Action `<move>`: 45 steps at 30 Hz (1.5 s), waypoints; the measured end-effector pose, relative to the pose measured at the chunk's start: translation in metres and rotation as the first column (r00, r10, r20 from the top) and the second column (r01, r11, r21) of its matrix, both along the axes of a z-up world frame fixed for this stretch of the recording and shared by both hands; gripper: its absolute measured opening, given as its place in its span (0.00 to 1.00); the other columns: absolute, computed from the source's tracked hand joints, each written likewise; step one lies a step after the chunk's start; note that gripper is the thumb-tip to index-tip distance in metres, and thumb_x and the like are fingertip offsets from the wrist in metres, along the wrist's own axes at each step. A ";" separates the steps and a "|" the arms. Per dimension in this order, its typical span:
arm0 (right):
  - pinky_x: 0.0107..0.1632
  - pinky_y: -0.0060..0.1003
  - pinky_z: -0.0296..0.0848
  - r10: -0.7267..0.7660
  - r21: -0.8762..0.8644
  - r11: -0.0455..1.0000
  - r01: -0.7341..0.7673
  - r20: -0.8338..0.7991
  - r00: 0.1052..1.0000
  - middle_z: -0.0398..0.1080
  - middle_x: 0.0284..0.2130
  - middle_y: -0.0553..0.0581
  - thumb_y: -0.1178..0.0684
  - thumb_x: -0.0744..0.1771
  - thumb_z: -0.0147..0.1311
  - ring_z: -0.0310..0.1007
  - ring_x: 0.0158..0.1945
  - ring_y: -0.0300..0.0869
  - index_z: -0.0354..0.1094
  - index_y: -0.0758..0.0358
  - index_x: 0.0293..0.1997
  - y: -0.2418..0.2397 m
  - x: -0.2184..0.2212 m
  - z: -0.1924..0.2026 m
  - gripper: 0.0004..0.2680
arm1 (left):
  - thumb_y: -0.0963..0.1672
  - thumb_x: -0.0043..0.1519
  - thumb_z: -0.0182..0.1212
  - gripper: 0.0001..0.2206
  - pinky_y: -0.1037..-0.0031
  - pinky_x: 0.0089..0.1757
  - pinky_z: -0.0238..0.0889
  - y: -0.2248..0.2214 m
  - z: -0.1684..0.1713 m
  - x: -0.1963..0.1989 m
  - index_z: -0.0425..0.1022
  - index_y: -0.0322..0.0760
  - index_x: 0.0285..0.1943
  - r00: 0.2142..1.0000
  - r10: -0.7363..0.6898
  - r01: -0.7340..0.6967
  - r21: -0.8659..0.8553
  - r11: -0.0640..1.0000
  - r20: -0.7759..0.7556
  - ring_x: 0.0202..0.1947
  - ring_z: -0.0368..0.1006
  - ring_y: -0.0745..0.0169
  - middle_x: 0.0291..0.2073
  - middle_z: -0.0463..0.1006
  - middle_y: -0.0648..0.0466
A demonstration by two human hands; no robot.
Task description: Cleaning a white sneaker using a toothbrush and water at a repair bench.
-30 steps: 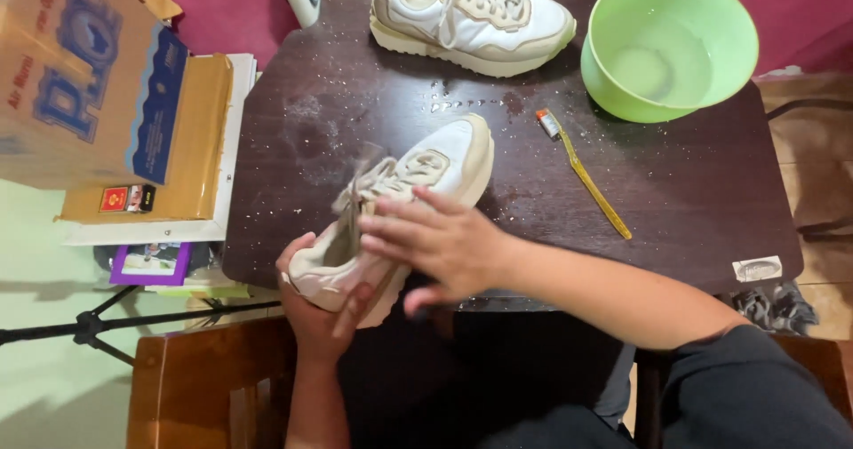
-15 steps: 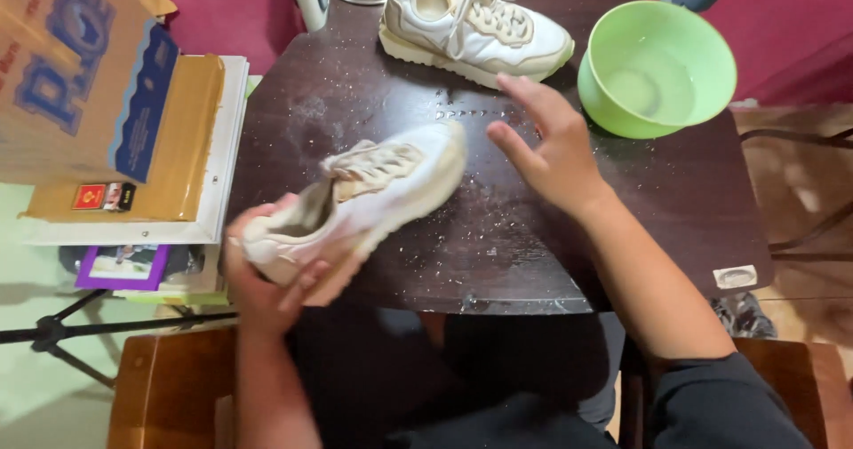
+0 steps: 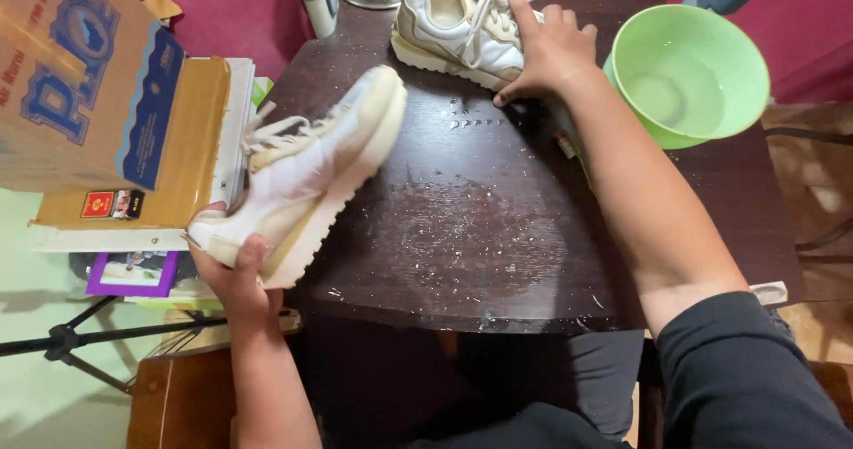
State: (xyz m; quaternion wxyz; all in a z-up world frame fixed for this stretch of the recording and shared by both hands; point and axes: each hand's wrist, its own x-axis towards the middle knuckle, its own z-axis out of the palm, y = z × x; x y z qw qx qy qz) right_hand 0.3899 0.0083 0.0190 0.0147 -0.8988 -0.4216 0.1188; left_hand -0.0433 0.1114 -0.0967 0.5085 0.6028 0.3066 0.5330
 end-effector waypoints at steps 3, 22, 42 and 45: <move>0.58 0.59 0.61 0.054 -0.026 0.998 -0.050 0.181 0.982 0.61 0.58 0.77 0.27 0.52 0.75 0.61 0.60 0.64 0.27 0.37 0.80 0.008 -0.001 -0.008 0.54 | 0.46 0.59 0.62 0.25 0.66 0.55 0.69 -0.011 0.021 0.009 0.60 0.36 0.64 0.993 0.033 -0.017 -0.152 0.988 0.110 0.58 0.70 0.51 0.56 0.70 0.44; 0.58 0.48 0.72 0.246 0.404 0.911 0.086 -0.697 0.674 0.78 0.43 0.62 0.45 0.50 0.78 0.77 0.49 0.50 0.71 0.60 0.62 -0.136 -0.098 -0.009 0.34 | 0.40 0.52 0.78 0.39 0.36 0.62 0.55 -0.006 0.029 0.078 0.53 0.27 0.68 0.920 0.152 0.056 0.505 0.861 -0.361 0.64 0.60 0.15 0.64 0.61 0.24; 0.71 0.53 0.65 0.392 0.876 0.388 -0.286 0.124 0.911 0.69 0.59 0.66 0.50 0.70 0.54 0.68 0.65 0.57 0.63 0.67 0.64 -0.153 -0.160 0.006 0.16 | 0.49 0.58 0.68 0.31 0.58 0.59 0.64 -0.124 0.022 0.047 0.54 0.43 0.67 0.781 -0.589 0.619 -0.134 0.774 0.208 0.63 0.67 0.41 0.67 0.64 0.33; 0.76 0.67 0.49 0.763 0.668 0.443 -0.598 0.069 0.642 0.53 0.73 0.67 0.29 0.65 0.56 0.53 0.77 0.63 0.51 0.61 0.72 -0.152 -0.203 0.000 0.33 | 0.49 0.60 0.66 0.30 0.60 0.62 0.59 -0.125 0.017 0.052 0.53 0.40 0.67 0.802 -0.581 0.592 -0.064 0.803 0.137 0.65 0.64 0.44 0.67 0.63 0.36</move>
